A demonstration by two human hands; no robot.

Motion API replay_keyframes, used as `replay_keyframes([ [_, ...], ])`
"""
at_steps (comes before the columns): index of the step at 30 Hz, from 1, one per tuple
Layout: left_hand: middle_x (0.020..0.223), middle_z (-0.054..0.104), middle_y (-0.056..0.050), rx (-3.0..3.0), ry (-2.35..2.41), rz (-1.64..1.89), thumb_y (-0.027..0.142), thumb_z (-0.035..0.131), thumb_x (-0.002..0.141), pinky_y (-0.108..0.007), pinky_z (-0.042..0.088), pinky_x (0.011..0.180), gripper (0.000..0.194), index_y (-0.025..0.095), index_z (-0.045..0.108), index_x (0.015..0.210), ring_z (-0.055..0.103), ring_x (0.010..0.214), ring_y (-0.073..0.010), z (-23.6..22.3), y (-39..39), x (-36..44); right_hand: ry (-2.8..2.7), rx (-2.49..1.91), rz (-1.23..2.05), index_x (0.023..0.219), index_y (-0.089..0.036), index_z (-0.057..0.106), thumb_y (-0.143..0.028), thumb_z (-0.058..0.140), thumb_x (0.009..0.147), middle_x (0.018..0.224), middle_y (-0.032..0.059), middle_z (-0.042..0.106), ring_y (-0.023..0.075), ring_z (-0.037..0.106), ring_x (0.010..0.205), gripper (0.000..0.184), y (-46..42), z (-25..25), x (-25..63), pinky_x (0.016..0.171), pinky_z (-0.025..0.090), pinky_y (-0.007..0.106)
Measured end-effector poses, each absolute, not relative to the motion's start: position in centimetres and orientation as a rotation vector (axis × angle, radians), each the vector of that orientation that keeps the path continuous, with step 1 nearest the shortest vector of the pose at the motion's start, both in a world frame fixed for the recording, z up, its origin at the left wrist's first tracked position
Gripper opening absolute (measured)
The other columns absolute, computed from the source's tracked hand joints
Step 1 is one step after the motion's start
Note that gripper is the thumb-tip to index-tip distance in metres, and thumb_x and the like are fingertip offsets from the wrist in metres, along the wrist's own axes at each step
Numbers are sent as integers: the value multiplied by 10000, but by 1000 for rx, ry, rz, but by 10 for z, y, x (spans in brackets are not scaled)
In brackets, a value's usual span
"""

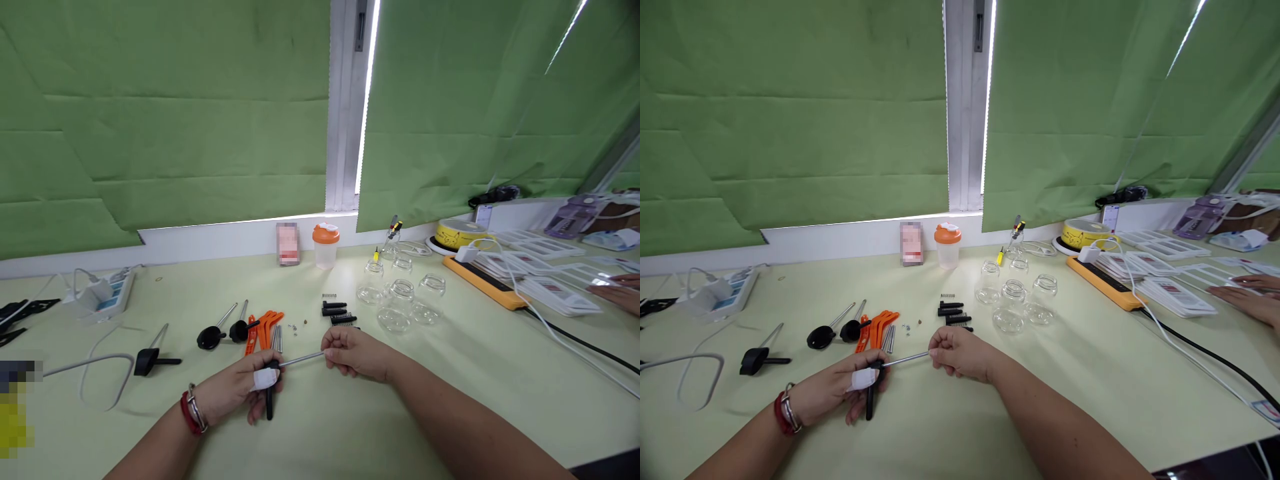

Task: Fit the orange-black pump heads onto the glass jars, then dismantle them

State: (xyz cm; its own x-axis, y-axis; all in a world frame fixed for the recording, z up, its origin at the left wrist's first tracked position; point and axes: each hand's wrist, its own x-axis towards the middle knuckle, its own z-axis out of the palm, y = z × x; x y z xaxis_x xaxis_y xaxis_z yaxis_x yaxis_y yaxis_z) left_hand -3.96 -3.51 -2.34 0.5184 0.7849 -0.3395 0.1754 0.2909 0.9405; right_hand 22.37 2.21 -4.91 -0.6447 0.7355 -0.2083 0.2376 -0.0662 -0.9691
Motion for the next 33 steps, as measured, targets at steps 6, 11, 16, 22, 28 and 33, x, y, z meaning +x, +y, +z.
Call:
replay_keyframes([
  [6, 834, 597, -38, 1231, 982, 507, 439, 578, 807, -207, 411, 410, 332, 168, 487, 975, 525, 426, -77, -23, -35, -39, -1853, -1040, 1757, 885, -197, 511, -266, 537, 812, 763, -1, 614, 60, 462, 524, 103, 24, -50, 224, 441, 341, 168],
  [11, 834, 596, -39, 1231, 975, 510, 437, 579, 808, -208, 412, 412, 330, 166, 487, 973, 521, 429, -77, -23, -35, -39, -1873, -1044, 1733, 835, -185, 508, -352, 524, 839, 768, 8, 622, 60, 457, 528, 168, 22, -50, 224, 447, 350, 170],
  [16, 837, 595, -36, 1235, 970, 506, 421, 565, 822, -202, 409, 408, 308, 167, 485, 975, 524, 430, -74, -24, -35, -40, -1887, -1040, 1731, 786, -169, 525, -406, 508, 850, 749, 15, 617, 60, 454, 527, 246, 22, -49, 223, 445, 350, 170],
  [22, 838, 593, -35, 1243, 968, 508, 426, 560, 824, -207, 414, 416, 301, 165, 490, 957, 522, 433, -74, -23, -35, -40, -1855, -1037, 1736, 768, -161, 536, -451, 452, 872, 748, 24, 610, 62, 452, 521, 319, 23, -51, 222, 437, 348, 174],
  [28, 840, 600, -38, 1240, 975, 506, 436, 573, 811, -210, 409, 414, 317, 171, 483, 960, 523, 434, -79, -23, -35, -39, -1829, -1041, 1772, 905, -200, 518, -294, 563, 806, 769, -4, 607, 62, 466, 530, 144, 24, -51, 225, 447, 350, 170],
  [33, 843, 602, -36, 1238, 990, 496, 452, 578, 799, -215, 412, 415, 336, 174, 480, 961, 521, 432, -81, -23, -35, -40, -1843, -1033, 1760, 869, -190, 510, -294, 539, 817, 762, 2, 611, 62, 462, 529, 120, 23, -51, 226, 446, 341, 172],
])
